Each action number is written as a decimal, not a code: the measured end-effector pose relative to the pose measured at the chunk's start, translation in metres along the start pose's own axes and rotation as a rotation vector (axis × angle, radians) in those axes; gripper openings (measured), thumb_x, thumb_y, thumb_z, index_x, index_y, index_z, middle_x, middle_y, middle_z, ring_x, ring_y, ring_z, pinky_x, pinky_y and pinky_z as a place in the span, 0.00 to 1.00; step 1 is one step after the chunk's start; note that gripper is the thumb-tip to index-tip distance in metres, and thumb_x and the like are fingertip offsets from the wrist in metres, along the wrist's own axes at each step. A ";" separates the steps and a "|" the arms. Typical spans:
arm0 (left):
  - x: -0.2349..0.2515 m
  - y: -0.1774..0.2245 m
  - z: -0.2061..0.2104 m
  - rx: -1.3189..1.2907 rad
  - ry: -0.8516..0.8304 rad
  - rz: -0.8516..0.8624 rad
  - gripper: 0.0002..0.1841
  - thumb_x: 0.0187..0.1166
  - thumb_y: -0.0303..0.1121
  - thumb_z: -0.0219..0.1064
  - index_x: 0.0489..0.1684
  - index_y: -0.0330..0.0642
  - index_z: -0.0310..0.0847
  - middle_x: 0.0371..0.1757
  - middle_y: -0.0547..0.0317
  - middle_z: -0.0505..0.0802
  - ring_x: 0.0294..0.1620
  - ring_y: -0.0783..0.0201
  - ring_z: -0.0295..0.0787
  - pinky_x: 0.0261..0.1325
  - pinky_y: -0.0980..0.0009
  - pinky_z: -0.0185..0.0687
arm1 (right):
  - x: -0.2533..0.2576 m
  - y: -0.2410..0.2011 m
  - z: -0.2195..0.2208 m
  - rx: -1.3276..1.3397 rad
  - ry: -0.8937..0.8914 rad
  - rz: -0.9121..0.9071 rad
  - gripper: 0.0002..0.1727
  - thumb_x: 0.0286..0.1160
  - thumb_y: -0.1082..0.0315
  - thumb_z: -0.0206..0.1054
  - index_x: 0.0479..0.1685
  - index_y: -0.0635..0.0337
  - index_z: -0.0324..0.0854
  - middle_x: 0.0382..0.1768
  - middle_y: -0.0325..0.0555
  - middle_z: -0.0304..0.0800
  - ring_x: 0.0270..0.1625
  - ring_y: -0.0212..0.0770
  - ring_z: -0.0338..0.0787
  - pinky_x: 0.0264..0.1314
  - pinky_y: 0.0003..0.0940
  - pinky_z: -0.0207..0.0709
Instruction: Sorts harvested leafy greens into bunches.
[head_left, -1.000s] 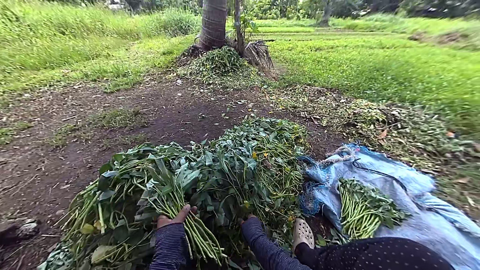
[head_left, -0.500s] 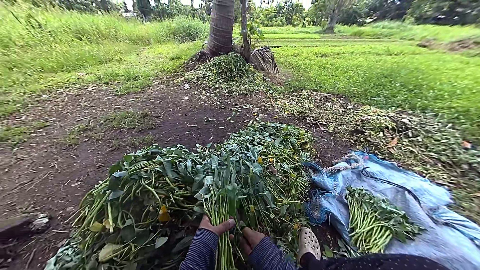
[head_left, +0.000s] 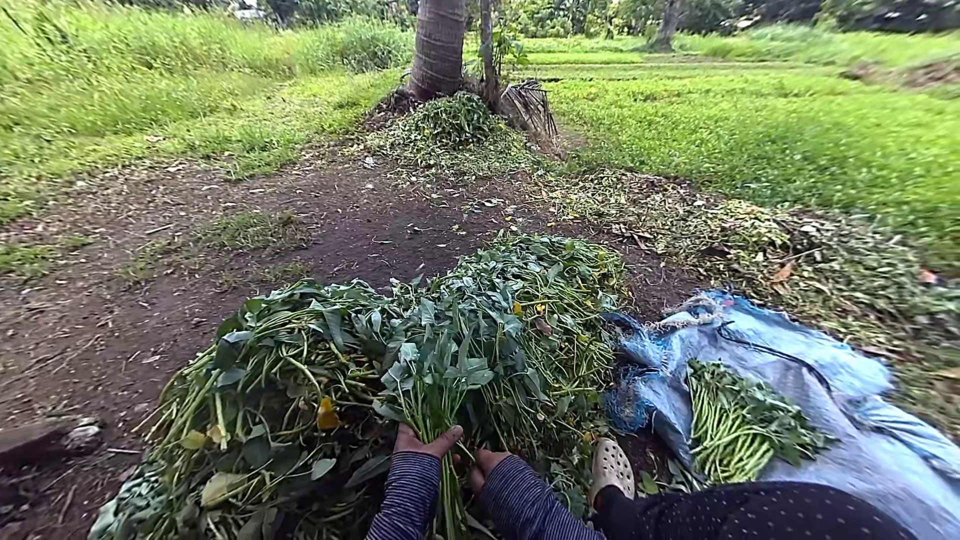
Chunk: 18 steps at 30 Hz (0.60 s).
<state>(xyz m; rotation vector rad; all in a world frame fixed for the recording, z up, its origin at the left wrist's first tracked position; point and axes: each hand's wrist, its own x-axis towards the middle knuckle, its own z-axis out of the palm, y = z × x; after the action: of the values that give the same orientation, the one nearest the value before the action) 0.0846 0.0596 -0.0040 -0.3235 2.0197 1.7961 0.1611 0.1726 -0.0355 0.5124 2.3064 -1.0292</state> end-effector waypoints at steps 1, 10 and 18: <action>0.002 0.002 -0.001 -0.035 0.043 0.010 0.47 0.58 0.18 0.85 0.80 0.32 0.56 0.50 0.35 0.88 0.27 0.50 0.93 0.24 0.57 0.91 | 0.006 0.006 0.004 -0.001 -0.022 0.023 0.25 0.88 0.60 0.53 0.71 0.70 0.80 0.68 0.65 0.87 0.76 0.59 0.83 0.82 0.59 0.68; 0.014 0.022 -0.017 -0.141 0.225 0.091 0.44 0.61 0.17 0.83 0.79 0.31 0.57 0.48 0.37 0.88 0.29 0.54 0.93 0.26 0.61 0.92 | 0.038 0.026 -0.025 -0.019 -0.151 0.232 0.27 0.95 0.63 0.45 0.83 0.73 0.67 0.83 0.66 0.71 0.89 0.56 0.68 0.91 0.53 0.55; 0.023 0.045 -0.047 -0.093 0.379 0.075 0.43 0.69 0.21 0.80 0.84 0.31 0.55 0.61 0.35 0.84 0.46 0.53 0.92 0.44 0.58 0.91 | 0.072 0.059 -0.021 0.136 0.205 0.127 0.33 0.86 0.52 0.63 0.84 0.64 0.69 0.77 0.60 0.80 0.81 0.55 0.78 0.87 0.53 0.65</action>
<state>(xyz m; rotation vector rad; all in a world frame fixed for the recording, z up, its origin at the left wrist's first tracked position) 0.0374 0.0222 0.0292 -0.6687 2.2242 2.0010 0.1300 0.2346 -0.1015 0.8436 2.3542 -1.1208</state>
